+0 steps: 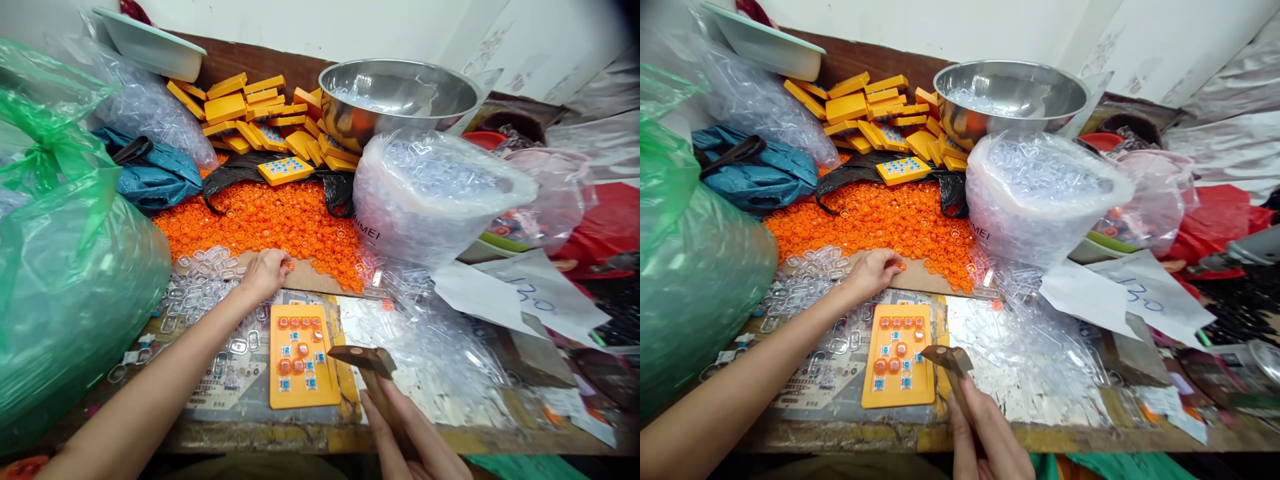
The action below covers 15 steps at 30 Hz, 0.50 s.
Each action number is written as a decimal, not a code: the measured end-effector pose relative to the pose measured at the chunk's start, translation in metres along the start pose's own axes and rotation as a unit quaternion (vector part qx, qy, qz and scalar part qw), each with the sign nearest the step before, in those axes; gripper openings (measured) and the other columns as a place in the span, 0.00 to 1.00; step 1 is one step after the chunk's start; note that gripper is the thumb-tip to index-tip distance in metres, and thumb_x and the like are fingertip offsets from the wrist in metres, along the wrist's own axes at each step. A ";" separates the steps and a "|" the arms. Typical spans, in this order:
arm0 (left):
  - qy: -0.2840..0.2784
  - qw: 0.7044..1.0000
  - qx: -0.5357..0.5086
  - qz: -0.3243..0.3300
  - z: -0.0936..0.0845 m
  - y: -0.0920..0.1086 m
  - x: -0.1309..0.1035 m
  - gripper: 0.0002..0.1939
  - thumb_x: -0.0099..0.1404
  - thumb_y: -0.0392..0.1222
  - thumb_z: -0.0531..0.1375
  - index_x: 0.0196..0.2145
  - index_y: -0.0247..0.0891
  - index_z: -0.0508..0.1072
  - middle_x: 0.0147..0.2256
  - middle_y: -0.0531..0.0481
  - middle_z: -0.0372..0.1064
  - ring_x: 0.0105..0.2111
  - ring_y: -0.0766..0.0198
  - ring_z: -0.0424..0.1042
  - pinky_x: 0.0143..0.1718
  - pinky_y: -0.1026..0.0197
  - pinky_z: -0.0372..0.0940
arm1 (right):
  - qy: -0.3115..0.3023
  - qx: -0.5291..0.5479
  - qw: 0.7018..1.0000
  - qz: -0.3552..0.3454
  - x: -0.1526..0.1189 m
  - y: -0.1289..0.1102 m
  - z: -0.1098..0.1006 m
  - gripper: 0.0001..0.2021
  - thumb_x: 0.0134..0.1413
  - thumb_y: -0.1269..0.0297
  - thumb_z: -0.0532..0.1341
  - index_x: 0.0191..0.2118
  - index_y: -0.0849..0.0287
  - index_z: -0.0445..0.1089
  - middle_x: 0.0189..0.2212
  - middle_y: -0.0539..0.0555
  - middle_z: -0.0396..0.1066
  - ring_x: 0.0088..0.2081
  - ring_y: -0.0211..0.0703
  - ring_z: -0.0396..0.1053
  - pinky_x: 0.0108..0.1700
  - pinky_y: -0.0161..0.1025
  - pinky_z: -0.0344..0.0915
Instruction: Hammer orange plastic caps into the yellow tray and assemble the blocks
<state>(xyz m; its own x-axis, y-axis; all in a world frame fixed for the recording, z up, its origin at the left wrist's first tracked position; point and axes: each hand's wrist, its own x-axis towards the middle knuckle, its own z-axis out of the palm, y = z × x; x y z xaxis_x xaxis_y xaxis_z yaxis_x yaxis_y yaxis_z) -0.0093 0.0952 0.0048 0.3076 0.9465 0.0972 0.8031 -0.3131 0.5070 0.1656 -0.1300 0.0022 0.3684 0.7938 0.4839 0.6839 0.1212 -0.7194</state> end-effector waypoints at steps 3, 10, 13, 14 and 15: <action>-0.008 1.000 -0.015 0.009 0.000 -0.001 -0.003 0.06 0.64 0.38 0.62 0.38 0.34 0.74 0.34 0.50 0.75 0.35 0.62 0.75 0.40 0.55 0.70 | -0.024 -0.013 0.999 -0.032 0.005 0.003 -0.003 0.12 0.54 0.72 0.65 0.45 0.57 0.75 0.38 0.52 0.79 0.37 0.42 0.78 0.39 0.30 0.74; 0.019 0.998 -0.010 0.060 0.003 -0.004 -0.003 0.06 0.62 0.32 0.61 0.35 0.34 0.78 0.34 0.44 0.75 0.38 0.57 0.72 0.43 0.53 0.67 | -0.046 -0.027 0.996 -0.074 0.006 0.008 -0.005 0.18 0.55 0.75 0.64 0.51 0.56 0.73 0.44 0.53 0.78 0.41 0.40 0.77 0.44 0.27 0.71; 0.043 0.994 -0.016 0.099 -0.004 0.013 -0.035 0.12 0.63 0.33 0.59 0.45 0.34 0.75 0.36 0.44 0.75 0.39 0.54 0.70 0.44 0.49 0.65 | -0.051 -0.029 0.996 -0.073 0.001 0.012 -0.004 0.17 0.55 0.75 0.64 0.51 0.56 0.73 0.44 0.54 0.78 0.41 0.40 0.77 0.44 0.27 0.71; 0.047 0.991 -0.025 0.121 -0.007 0.021 -0.051 0.14 0.64 0.35 0.59 0.48 0.34 0.73 0.37 0.44 0.75 0.40 0.54 0.70 0.45 0.49 0.64 | -0.055 -0.027 0.995 -0.079 0.000 0.013 -0.004 0.17 0.54 0.75 0.64 0.50 0.56 0.72 0.43 0.54 0.78 0.41 0.40 0.77 0.44 0.27 0.71; 0.049 0.987 -0.038 0.149 -0.008 0.029 -0.068 0.15 0.64 0.37 0.58 0.49 0.34 0.72 0.36 0.45 0.74 0.39 0.54 0.70 0.45 0.49 0.64 | -0.061 -0.025 0.994 -0.087 -0.001 0.015 -0.004 0.18 0.54 0.76 0.63 0.51 0.56 0.72 0.43 0.53 0.78 0.41 0.40 0.77 0.45 0.27 0.71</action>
<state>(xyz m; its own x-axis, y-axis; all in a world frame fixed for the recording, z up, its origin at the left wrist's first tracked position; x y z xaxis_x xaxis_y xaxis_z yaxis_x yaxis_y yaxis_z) -0.0110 0.0224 0.0202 0.4700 0.8176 0.3326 0.6427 -0.5753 0.5059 0.1778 -0.1311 -0.0069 0.1651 0.8298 0.5331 0.7624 0.2356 -0.6028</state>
